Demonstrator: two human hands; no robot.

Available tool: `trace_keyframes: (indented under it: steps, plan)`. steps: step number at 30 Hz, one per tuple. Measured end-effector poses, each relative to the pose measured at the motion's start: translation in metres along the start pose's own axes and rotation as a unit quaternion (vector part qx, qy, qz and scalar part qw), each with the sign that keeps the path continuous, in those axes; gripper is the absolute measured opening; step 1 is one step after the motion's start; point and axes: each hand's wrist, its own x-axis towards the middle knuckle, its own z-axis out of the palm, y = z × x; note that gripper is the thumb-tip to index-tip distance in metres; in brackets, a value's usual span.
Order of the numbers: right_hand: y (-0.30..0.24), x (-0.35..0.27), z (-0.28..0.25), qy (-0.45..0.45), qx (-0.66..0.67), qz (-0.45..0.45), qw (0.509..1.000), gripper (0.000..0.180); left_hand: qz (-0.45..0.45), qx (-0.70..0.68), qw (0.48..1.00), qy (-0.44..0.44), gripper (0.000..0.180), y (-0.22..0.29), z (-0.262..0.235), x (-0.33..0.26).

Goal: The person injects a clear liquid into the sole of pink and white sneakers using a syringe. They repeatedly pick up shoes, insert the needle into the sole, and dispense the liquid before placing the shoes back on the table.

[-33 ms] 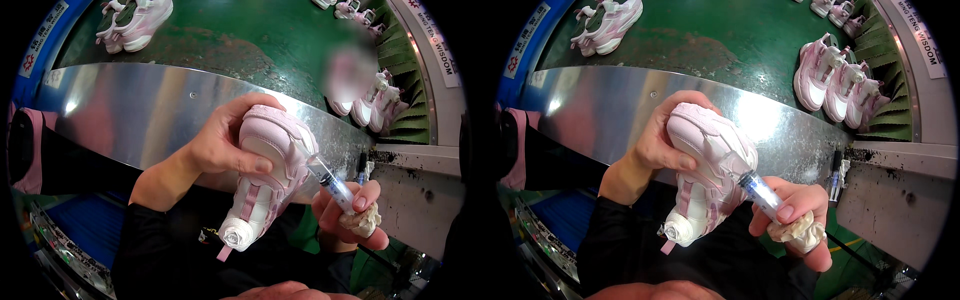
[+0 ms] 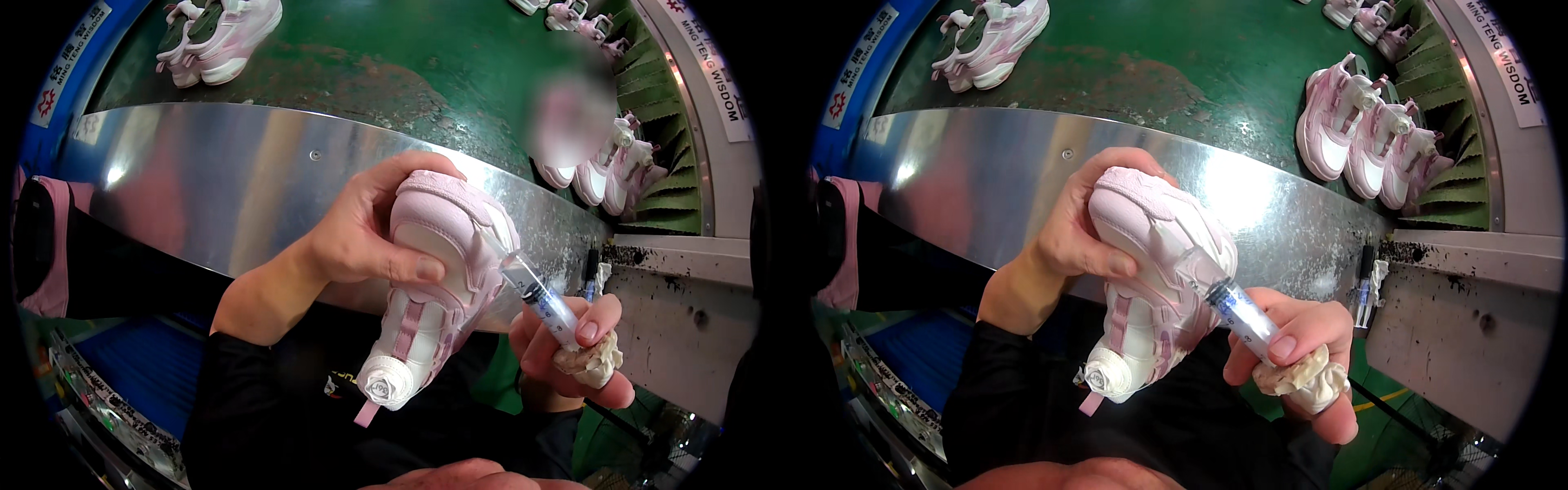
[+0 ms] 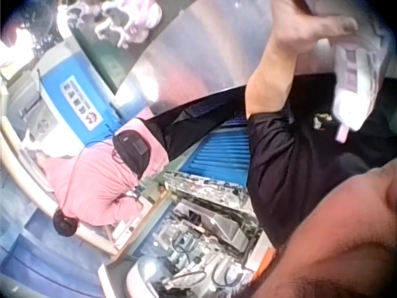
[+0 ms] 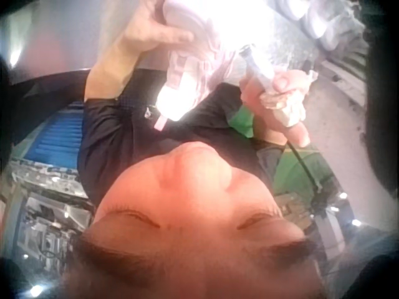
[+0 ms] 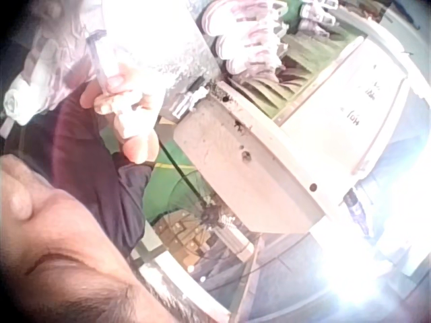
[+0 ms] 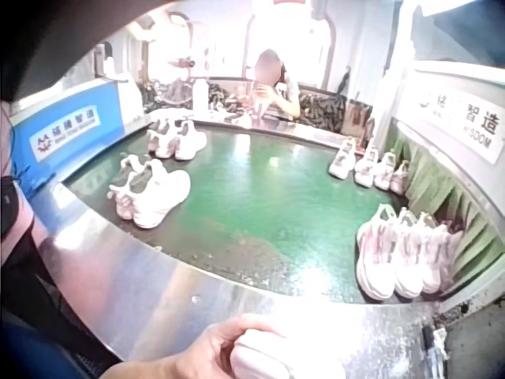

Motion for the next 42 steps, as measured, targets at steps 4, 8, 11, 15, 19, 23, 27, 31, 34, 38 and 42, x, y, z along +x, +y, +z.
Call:
trace_keyframes:
  steps: [4, 8, 11, 15, 19, 23, 27, 31, 34, 38, 42]
  plan:
    - [-0.006, -0.001, 0.000, 0.009, -0.016, 0.026, 0.999, 0.068, 0.005, 0.012, 1.000, 0.006, 0.079, 0.000, -0.001, 0.000]
    - [-0.007, -0.001, -0.002, 0.009, -0.027, 0.026, 0.999, 0.067, 0.004, 0.017, 1.000, 0.015, 0.080, -0.001, -0.002, -0.001]
    - [-0.005, -0.001, -0.002, 0.020, -0.026, 0.016, 0.999, 0.068, 0.019, 0.000, 1.000, -0.006, 0.075, 0.000, -0.004, 0.000]
    - [-0.001, 0.007, -0.005, -0.038, -0.083, -0.002, 0.996, 0.062, 0.004, 0.013, 1.000, 0.020, 0.081, 0.000, -0.004, 0.000]
    - [0.001, 0.012, -0.013, -0.097, -0.108, -0.011, 0.989, 0.061, -0.008, 0.012, 0.999, 0.037, 0.081, -0.001, -0.005, -0.001]
    - [0.004, -0.003, -0.015, -0.049, -0.090, -0.009, 0.995, 0.064, 0.005, 0.014, 0.999, 0.031, 0.077, -0.001, -0.013, -0.001]
    - [0.006, -0.020, -0.019, -0.007, -0.015, -0.002, 1.000, 0.070, -0.007, -0.021, 0.999, 0.043, 0.076, 0.000, -0.015, 0.000]
    - [0.010, -0.032, -0.025, 0.004, 0.000, 0.009, 1.000, 0.069, -0.004, -0.064, 0.995, 0.073, 0.075, -0.005, -0.016, 0.001]
    - [0.015, -0.038, -0.030, 0.006, 0.005, 0.009, 1.000, 0.070, -0.025, -0.064, 0.994, 0.089, 0.072, -0.006, -0.021, 0.003]
    - [0.023, -0.050, -0.034, 0.020, 0.002, 0.005, 1.000, 0.072, -0.062, -0.057, 0.992, 0.099, 0.062, -0.008, -0.030, 0.003]
    - [0.025, -0.056, -0.036, 0.022, -0.010, 0.003, 1.000, 0.073, -0.040, -0.057, 0.993, 0.098, 0.052, -0.010, -0.031, 0.004]
